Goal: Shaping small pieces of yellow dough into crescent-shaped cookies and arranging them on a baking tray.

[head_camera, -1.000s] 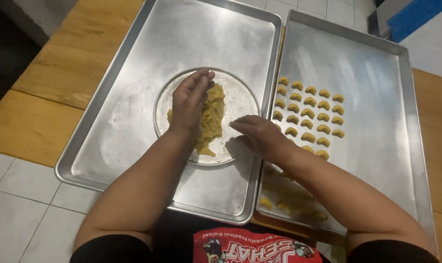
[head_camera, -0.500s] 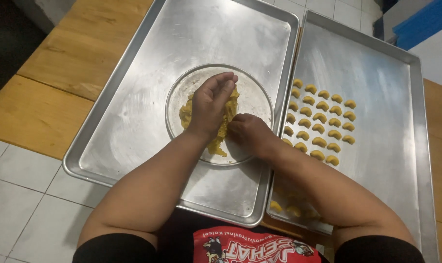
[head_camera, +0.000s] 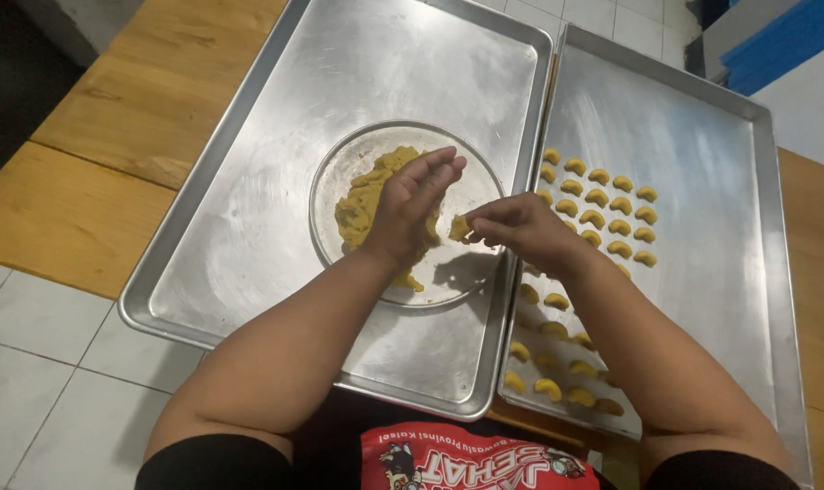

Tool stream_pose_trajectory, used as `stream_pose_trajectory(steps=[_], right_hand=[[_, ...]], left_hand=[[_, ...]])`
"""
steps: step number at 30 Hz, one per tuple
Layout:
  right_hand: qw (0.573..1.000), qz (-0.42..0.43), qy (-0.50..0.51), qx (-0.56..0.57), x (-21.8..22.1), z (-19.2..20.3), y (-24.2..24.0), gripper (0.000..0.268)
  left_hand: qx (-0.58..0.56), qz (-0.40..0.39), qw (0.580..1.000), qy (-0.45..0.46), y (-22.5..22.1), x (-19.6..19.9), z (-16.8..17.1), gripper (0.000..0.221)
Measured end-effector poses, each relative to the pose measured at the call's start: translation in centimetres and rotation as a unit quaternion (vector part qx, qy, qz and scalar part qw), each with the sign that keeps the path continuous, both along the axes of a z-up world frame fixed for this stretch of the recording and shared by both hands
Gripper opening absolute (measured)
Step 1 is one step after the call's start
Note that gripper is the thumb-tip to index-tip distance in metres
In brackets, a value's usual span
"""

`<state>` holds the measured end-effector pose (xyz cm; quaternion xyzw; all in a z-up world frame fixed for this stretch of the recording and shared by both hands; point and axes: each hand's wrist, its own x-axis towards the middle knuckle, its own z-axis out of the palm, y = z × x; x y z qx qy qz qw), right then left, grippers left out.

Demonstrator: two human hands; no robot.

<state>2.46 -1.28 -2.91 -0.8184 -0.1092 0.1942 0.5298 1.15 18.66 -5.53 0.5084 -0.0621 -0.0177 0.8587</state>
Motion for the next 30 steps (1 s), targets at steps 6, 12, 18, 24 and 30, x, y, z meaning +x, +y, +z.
stream_pose_trajectory(steps=[6, 12, 18, 24, 30], right_hand=[[0.963, -0.005, -0.254, 0.093, -2.3, -0.2, 2.2, 0.017], [0.869, -0.003, -0.489, -0.074, -2.0, -3.0, 2.7, 0.021], [0.922, -0.051, -0.384, 0.016, -0.5, -1.1, 0.3, 0.025], [0.876, 0.053, -0.472, -0.084, -0.2, -1.4, 2.5, 0.075], [0.808, 0.147, -0.568, -0.046, -3.7, -4.2, 8.4, 0.099]], left_hand=[[-0.181, -0.143, 0.958, 0.168, -2.1, -0.7, -1.6, 0.088], [-0.192, -0.187, 0.951, 0.153, -4.2, 2.0, -8.0, 0.075], [-0.333, -0.251, 0.891, 0.180, -3.1, 1.9, -7.0, 0.102], [-0.353, -0.241, 0.880, 0.209, -2.3, -3.4, 1.2, 0.105], [-0.311, -0.155, 0.915, 0.203, -3.2, 0.5, -3.9, 0.081]])
